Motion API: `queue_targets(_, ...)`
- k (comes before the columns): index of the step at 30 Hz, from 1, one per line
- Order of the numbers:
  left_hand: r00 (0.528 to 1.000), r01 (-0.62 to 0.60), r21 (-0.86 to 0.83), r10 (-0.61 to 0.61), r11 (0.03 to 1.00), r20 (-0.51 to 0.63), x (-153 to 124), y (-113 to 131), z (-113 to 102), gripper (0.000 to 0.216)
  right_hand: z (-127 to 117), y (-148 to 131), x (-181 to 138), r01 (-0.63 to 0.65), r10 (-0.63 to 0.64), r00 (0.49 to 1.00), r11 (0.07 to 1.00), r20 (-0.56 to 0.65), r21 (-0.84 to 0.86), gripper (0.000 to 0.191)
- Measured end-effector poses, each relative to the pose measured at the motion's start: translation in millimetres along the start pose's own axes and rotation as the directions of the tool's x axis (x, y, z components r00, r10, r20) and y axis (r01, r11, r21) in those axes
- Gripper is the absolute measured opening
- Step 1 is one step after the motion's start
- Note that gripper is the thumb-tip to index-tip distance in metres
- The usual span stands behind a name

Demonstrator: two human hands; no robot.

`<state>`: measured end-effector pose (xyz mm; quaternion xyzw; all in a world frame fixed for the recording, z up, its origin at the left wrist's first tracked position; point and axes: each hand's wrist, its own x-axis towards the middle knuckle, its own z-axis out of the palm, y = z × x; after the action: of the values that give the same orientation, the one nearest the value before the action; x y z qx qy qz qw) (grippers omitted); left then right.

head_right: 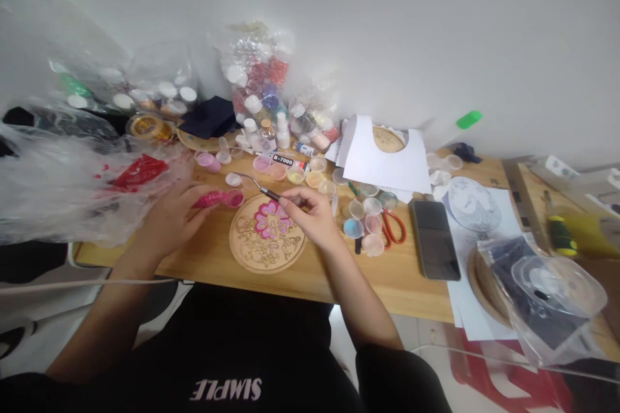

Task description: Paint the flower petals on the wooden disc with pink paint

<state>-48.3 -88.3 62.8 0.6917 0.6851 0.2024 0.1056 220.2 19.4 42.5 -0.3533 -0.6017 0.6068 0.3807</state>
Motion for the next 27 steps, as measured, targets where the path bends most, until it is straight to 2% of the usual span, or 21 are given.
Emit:
queue_targets(11, 0.999, -0.002, 0.003, 0.002, 1.000, -0.032, -1.0, 0.0, 2.2, 0.036, 1.3, -1.1, 0.1, -0.007, 0.007, 1.000, 1.000, -0.004, 0.008, 0.023)
queue_targets(15, 1.000, -0.005, 0.009, 0.005, 1.000, -0.001, -1.1, -0.3, 1.8, 0.027, 2.0, -2.7, 0.2, -0.022, 0.022, 1.000, 1.000, 0.003, 0.001, 0.021)
queue_targets(21, 0.999, -0.012, 0.020, 0.012, 1.000, -0.035, -1.2, -1.3, 2.5, 0.030, 1.8, -2.6, -0.1, -0.002, 0.002, 1.000, 0.999, -0.010, 0.032, 0.018)
queue_targets(27, 0.999, 0.015, -0.010, -0.015, 1.000, -0.044, -2.0, -1.1, 3.2, 0.036, 0.9, -2.9, -0.3, -0.035, 0.035, 0.999, 0.999, 0.001, -0.002, 0.029)
